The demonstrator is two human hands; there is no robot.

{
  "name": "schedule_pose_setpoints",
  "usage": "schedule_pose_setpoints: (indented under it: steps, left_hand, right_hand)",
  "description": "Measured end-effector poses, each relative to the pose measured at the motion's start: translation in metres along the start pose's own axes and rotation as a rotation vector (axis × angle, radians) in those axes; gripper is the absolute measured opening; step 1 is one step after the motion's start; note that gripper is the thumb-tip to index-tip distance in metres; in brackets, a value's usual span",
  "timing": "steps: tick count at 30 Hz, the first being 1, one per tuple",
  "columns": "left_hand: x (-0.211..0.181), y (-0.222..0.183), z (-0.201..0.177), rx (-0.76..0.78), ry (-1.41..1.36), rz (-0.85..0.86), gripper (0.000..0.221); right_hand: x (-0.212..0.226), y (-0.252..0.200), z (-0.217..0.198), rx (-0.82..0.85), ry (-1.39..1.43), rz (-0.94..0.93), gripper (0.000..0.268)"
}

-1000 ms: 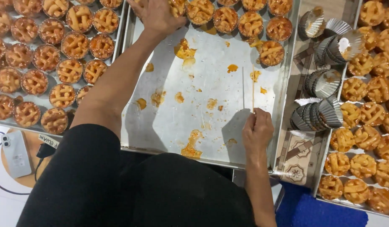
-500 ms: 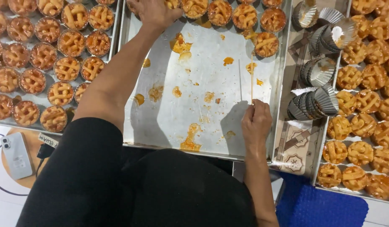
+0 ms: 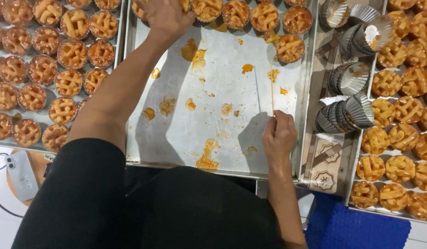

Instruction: Removing small lattice-topped pies from metal molds using a wooden stick and placing them on a tray.

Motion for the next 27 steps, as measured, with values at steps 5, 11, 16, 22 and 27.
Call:
schedule_pose_setpoints:
  steps: [5,11,16,22,27]
  left_hand:
    - [0.006,0.006,0.008,-0.128,0.104,0.107,0.066]
    - [0.013,0.012,0.019,0.055,0.063,0.053,0.062]
    - [0.009,0.013,0.007,0.083,0.041,0.131,0.069]
    - [0.025,0.028,0.04,0.142,0.218,0.16,0.062]
    - [0.017,0.025,0.033,0.108,0.224,0.137,0.058]
  right_hand:
    - [0.003,0.003,-0.003,-0.005,-0.014,0.008,0.021]
    - [0.008,0.004,-0.006,0.023,0.012,0.052,0.021]
    - [0.001,0.002,-0.005,-0.042,0.028,0.015,0.02]
    - [-0.003,0.002,-0.005,-0.039,0.025,0.018,0.019]
    - [-0.013,0.001,-0.003,-0.078,0.009,-0.017,0.019]
Point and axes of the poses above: each hand's wrist, its own y-axis towards the middle knuckle, its own z-axis out of the palm, x = y × z, the point moved 3 cm from there along y, towards the middle knuckle, and after that the axes turned 8 degrees about z, right-handed, at the moved point
